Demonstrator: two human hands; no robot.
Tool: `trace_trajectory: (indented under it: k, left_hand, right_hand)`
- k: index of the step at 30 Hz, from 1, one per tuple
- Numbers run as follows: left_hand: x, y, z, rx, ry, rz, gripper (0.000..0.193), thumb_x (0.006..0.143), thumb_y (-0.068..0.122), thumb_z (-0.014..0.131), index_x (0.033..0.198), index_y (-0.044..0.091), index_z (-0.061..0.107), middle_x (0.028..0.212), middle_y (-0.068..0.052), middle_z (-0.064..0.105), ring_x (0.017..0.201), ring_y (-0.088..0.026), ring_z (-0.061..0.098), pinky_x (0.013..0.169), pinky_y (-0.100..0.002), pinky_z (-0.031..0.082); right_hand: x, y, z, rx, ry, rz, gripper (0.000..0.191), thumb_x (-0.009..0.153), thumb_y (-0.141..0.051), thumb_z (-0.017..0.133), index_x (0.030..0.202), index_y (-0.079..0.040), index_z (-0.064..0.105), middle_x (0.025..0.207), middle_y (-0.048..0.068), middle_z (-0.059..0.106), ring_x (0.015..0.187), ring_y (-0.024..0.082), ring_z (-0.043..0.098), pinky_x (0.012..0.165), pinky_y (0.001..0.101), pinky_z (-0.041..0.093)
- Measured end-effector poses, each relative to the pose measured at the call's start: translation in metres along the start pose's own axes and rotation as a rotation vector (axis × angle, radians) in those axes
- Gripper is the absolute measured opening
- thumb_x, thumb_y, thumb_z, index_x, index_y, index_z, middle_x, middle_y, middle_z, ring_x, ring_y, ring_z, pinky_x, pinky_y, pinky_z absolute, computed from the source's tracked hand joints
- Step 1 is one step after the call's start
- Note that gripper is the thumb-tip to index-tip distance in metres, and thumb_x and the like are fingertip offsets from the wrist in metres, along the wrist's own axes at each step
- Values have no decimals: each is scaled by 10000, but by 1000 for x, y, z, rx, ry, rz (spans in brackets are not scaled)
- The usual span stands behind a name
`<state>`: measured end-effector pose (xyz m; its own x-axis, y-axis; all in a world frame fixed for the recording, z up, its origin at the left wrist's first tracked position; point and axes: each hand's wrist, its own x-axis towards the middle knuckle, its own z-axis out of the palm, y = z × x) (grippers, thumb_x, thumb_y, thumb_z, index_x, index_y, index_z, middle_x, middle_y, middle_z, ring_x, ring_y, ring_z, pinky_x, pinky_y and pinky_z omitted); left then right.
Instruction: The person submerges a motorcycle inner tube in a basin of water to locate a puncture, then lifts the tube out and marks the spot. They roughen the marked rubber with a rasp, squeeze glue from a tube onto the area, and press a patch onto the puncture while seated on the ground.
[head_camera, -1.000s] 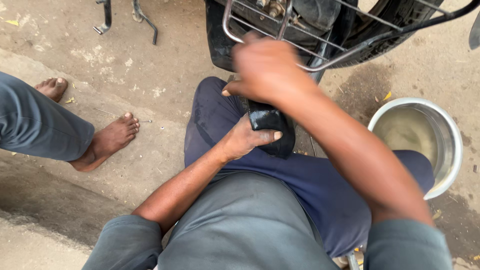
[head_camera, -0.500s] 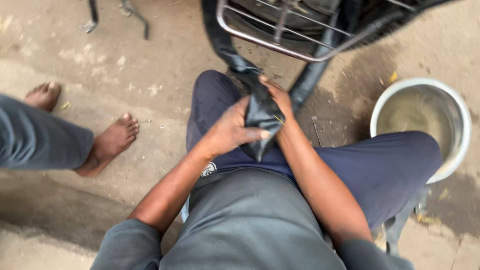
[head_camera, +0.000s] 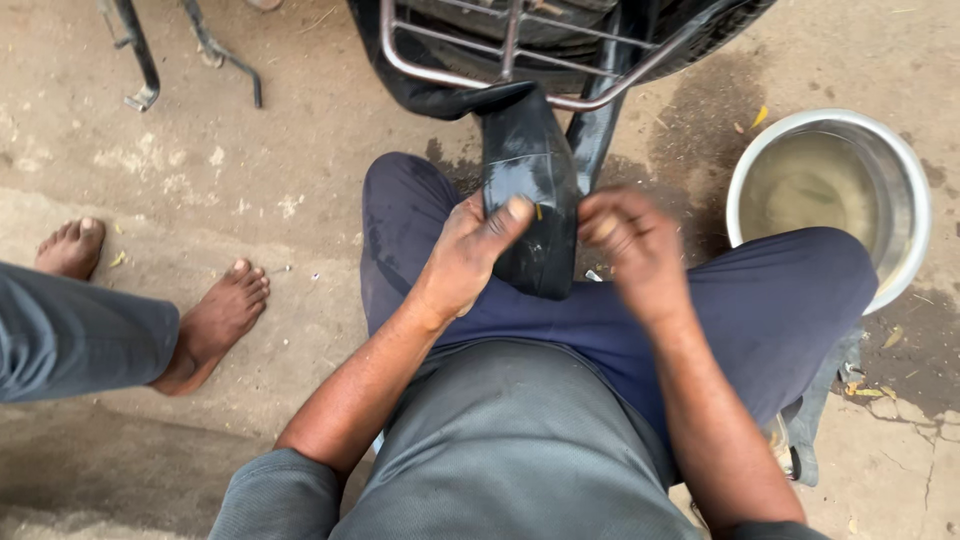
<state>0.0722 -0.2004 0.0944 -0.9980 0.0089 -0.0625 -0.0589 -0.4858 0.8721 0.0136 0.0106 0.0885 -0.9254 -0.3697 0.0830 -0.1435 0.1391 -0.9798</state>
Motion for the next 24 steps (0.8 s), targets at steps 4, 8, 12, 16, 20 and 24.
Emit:
trace_trajectory:
  k: [4,8,12,16,20,24]
  left_hand:
    - [11,-5,2,-29,106,-50,432,1047,360,612,1164,-45,706,1024,-61,734,909,-100,655,843,-282,535]
    - [16,-13,2,5,126,-1,405,1064,312,646,1164,-72,721,1030,-62,720,912,-99,621,854,-279,512]
    - [20,-20,6,-49,118,-7,380,1039,301,609,1226,-24,676,1119,-43,717,1010,-84,630,938,-257,502]
    - [22,-23,7,-56,99,-18,370,1059,279,590,1240,-39,646,1122,-66,699,1022,-121,609,949,-291,487]
    - [22,-25,8,36,63,-10,403,1061,300,559,1258,-42,643,1142,-69,697,1060,-122,597,982,-292,470]
    - [22,-29,10,86,61,-14,415,1063,312,566,1250,-47,658,1129,-63,693,1066,-119,589,992,-280,464]
  right_hand:
    - [-9,24,15,133,-13,74,290,1031,-218,723,881,7,617,830,-19,534,750,71,462,670,244,409]
    - [-4,42,20,553,-60,280,230,1011,-217,741,933,-18,657,817,-23,574,753,73,492,695,244,421]
    - [-4,23,18,252,39,216,285,950,-277,730,1017,-4,682,935,53,686,817,139,635,766,275,531]
    - [-11,-17,17,-546,181,-395,479,894,-292,831,1179,35,628,1106,155,611,920,249,635,825,333,536]
    - [-7,-42,18,-815,204,-667,458,819,-240,889,1143,13,689,1101,134,601,971,318,613,843,410,523]
    - [8,-39,18,-644,138,-521,144,902,-88,809,995,-33,716,1047,101,593,938,225,611,803,349,514]
